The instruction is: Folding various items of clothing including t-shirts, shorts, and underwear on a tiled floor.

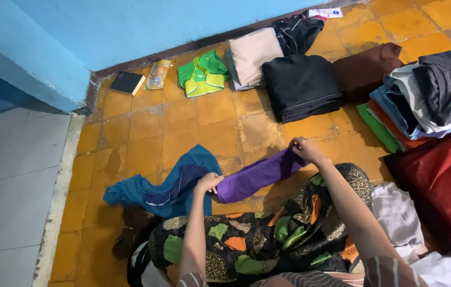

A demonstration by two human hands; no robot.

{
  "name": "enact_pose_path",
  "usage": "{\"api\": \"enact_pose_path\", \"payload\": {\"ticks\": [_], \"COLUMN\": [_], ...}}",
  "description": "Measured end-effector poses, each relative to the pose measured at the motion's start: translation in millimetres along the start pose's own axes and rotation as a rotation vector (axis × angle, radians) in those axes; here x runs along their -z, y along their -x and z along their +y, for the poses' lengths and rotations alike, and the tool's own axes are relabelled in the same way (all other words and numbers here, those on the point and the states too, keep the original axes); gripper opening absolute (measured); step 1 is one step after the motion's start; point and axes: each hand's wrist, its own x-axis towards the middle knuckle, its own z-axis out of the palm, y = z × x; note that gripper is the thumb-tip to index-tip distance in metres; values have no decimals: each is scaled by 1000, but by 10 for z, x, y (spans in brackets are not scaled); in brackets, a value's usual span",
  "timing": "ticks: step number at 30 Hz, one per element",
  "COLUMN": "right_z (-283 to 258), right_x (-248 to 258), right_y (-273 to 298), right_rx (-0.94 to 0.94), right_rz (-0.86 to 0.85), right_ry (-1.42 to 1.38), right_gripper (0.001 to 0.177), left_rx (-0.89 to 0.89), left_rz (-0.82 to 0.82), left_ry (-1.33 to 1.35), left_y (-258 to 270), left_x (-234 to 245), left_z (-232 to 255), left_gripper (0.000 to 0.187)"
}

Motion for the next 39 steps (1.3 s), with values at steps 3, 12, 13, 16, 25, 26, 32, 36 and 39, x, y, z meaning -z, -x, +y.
{"api": "enact_pose_path", "payload": {"ticks": [3, 12, 13, 16, 25, 26, 32, 36, 39], "right_z": [-107, -214, -63, 339, 338, 312, 503, 79, 493], "right_x": [-29, -417, -689, -1268, -1280, -1283, -1496, -1137, -1613], "right_y": [14, 104, 88, 62, 125, 120, 83, 116, 11], "right_rx": [132, 176, 172, 403, 400, 400, 462, 356, 347], "right_rz": [85, -445, -443, -382, -446, -469, -472, -529, -560], "right_ry": [-100, 308, 313, 432, 644, 638, 695, 798, 779], "right_gripper": [25, 67, 67, 56, 42, 45, 68, 83, 83], "left_rx": [91, -462, -467, -596, -340, -322, -426, -537, -345], "left_rz": [368, 954, 954, 897, 812, 773, 784, 932, 829], "left_ry": [-157, -170, -166, -106, -350, -372, -304, -288, -73], "left_y": [52, 115, 99, -72, -238, -240, -337, -603, -911], "left_x": [-152, -1379, -1435, -1575, -1463, -1460, -1382, -1231, -1162], "left_z": [-7, 746, 801, 922, 1037, 1032, 1029, 961, 920], "left_gripper": [43, 46, 46, 39, 48, 45, 34, 30, 36]}}
